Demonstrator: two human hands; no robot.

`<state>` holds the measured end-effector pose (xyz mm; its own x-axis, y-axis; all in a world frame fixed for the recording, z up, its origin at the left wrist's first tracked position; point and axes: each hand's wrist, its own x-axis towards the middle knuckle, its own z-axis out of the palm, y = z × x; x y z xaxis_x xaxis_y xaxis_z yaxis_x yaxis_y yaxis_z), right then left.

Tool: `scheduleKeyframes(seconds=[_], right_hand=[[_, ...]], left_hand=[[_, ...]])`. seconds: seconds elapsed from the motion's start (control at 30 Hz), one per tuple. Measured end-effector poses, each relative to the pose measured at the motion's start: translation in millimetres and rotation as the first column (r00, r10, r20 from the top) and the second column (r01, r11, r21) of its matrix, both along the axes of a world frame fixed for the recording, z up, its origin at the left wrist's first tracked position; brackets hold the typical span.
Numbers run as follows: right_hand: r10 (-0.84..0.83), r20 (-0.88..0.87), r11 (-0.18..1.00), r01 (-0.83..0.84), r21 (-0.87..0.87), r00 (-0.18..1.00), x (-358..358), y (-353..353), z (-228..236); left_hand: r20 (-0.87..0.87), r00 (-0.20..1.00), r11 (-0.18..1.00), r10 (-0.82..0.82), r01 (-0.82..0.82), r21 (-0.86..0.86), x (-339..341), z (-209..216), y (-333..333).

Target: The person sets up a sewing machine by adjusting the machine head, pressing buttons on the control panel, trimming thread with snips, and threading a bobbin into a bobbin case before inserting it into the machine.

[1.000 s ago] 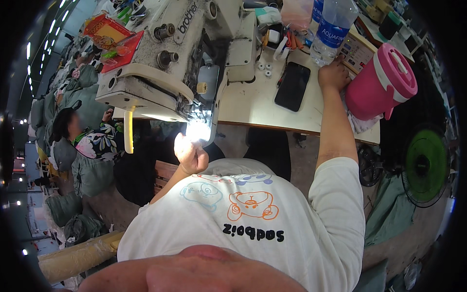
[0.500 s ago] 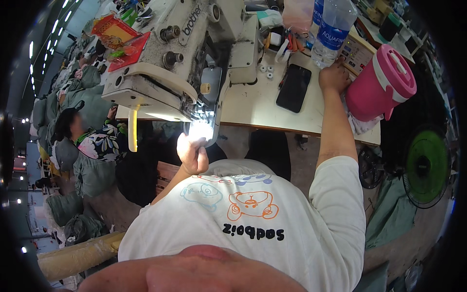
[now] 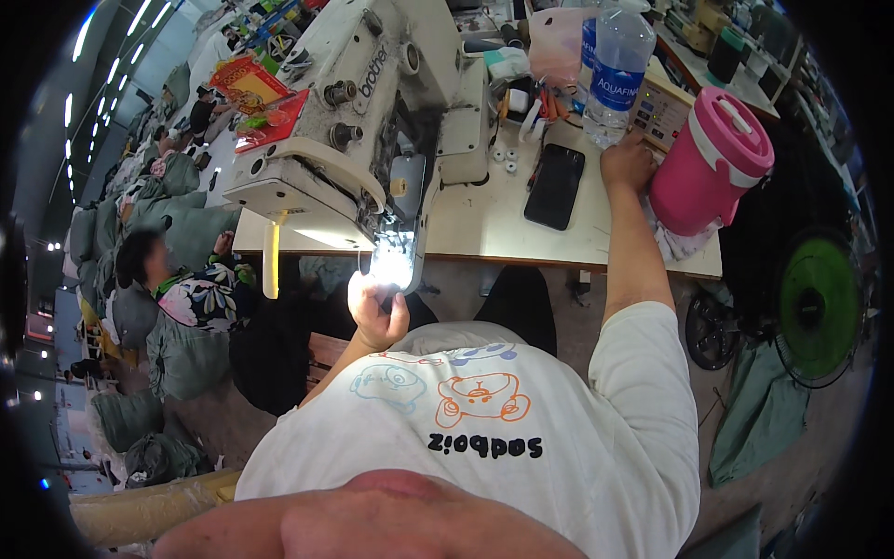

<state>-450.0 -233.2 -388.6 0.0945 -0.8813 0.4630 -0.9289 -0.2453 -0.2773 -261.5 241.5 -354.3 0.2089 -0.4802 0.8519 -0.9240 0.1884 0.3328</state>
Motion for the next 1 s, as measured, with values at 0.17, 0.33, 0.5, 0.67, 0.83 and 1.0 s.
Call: scheduleKeyframes(seconds=[0.17,0.33,0.5,0.67,0.83,1.0], right_hand=[[0.066,0.067,0.996,-0.062,-0.063,0.996,-1,15,7],[0.234,0.542,0.945,-0.058,-0.322,0.807,11,33,18],[0.642,0.716,0.722,-0.531,-0.444,0.274,70,129,134],[0.958,0.287,0.183,-0.801,-0.571,0.014,94,211,243],[0.909,0.413,0.160,-0.872,-0.462,-0.053,112,239,270],[0.924,0.381,0.177,-0.850,-0.496,-0.030,122,244,279]], left_hand=[[0.001,1.000,0.999,-0.006,0.006,0.042,-2,8,3],[-0.023,0.998,0.995,-0.060,0.062,0.084,-3,17,4],[-0.020,0.997,0.995,-0.068,0.069,0.071,-1,15,4],[-0.009,0.997,0.995,-0.077,0.077,0.065,2,12,6],[-0.036,0.998,0.994,-0.057,0.060,0.089,4,8,7],[-0.039,0.997,0.994,-0.067,0.070,0.083,4,9,10]])
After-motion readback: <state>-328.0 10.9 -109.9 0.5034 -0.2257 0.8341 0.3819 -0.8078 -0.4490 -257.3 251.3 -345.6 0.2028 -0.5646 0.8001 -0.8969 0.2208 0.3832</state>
